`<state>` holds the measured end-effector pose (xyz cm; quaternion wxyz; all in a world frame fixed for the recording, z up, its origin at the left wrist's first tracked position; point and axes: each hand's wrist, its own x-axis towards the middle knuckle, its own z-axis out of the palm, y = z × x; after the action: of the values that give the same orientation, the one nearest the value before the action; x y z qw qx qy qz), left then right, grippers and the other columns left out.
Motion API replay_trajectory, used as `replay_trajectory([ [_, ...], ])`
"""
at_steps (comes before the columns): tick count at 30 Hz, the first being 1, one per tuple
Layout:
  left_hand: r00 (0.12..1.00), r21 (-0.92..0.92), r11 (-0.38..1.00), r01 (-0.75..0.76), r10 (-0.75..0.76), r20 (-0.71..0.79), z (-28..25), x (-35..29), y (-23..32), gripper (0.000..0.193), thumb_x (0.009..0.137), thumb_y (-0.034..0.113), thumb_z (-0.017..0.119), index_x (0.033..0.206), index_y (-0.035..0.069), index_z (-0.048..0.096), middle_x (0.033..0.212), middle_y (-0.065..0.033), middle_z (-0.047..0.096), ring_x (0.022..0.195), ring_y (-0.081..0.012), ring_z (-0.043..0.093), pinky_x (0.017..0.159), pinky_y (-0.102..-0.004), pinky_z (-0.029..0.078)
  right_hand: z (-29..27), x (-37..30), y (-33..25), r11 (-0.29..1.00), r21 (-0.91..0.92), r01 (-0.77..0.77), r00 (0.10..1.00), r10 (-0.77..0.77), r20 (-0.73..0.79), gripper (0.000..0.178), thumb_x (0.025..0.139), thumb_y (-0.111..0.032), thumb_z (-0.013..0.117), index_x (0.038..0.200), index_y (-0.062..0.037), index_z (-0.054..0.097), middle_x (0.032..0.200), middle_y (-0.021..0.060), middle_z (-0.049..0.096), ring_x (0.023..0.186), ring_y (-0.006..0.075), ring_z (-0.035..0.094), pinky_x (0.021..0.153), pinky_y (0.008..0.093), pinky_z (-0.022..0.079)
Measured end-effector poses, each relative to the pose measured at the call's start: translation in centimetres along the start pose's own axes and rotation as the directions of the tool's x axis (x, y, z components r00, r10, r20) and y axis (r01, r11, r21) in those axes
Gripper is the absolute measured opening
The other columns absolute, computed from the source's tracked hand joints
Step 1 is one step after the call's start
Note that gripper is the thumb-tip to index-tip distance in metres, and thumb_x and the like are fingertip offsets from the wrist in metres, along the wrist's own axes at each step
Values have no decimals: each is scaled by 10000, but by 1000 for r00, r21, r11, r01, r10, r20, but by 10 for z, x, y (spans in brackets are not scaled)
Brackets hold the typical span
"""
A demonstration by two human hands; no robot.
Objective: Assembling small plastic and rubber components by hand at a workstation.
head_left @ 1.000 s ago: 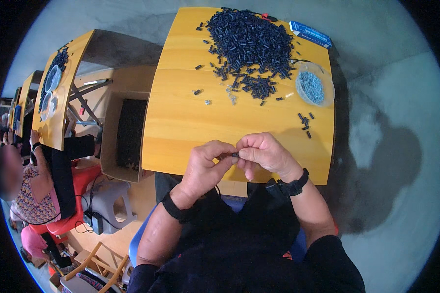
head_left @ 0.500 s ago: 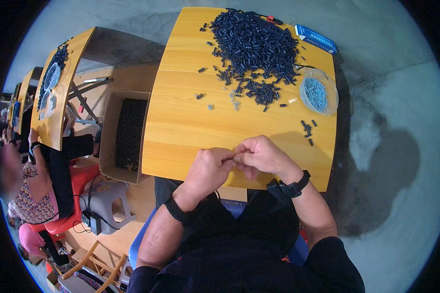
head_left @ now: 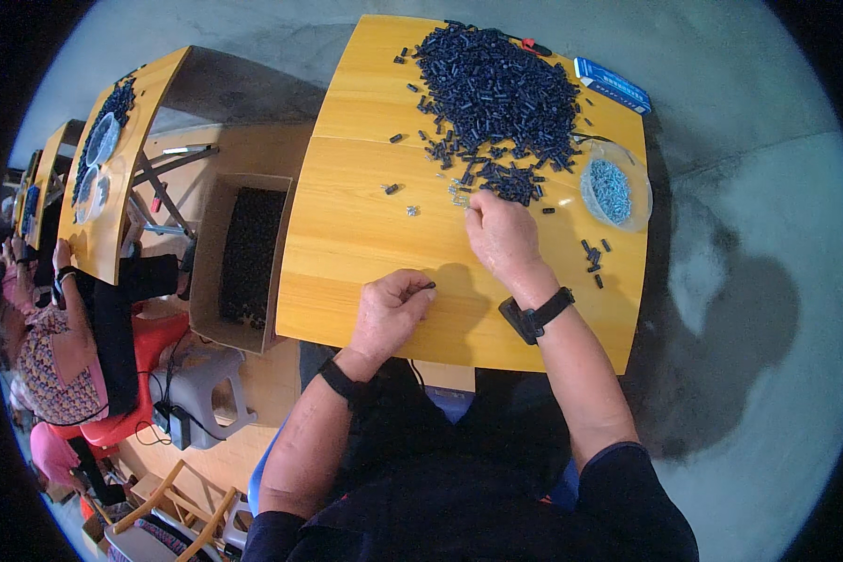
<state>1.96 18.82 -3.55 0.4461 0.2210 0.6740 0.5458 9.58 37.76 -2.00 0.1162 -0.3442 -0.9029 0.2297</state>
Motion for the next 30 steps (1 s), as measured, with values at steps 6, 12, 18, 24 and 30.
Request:
replay_trajectory([
  [6,1000,72,997,-19,21,-24,-1,0,-6,112,860,39,658,938,-38,637,720,-23,631,624,-77,585,563,-226,489,-6,-7,14,999,-12,-42,999,42,14,124,840,-173,593,876,-59,626,721,194,639,698,389,628,620,472,490],
  [12,994,105,990,-98,103,-47,0,1,-4,99,859,39,658,920,-37,640,708,-20,628,616,-75,584,558,-224,485,-17,-1,3,999,33,-14,998,12,62,183,854,-175,576,1000,-81,634,734,191,654,707,379,644,636,488,506],
  [18,994,-4,999,-54,53,-94,3,1,0,120,859,24,653,958,-44,646,725,-28,633,627,-80,589,566,-229,495,-14,1,15,992,5,128,988,-128,87,147,864,-163,560,941,-83,655,743,174,659,718,373,643,639,484,505],
  [24,998,53,998,-41,43,-50,-1,2,-1,126,861,21,652,967,-46,647,746,-32,640,630,-82,589,571,-228,499,-9,6,2,981,44,188,982,-188,-12,127,862,-169,555,835,-75,635,687,161,642,659,371,637,597,480,504],
  [30,999,-11,1000,-15,15,-38,-1,2,0,127,863,32,658,968,-40,646,737,-22,629,620,-76,574,568,-223,493,-3,14,-5,985,-48,167,982,-162,93,136,862,-162,569,915,-75,659,735,175,644,686,364,640,613,462,505],
])
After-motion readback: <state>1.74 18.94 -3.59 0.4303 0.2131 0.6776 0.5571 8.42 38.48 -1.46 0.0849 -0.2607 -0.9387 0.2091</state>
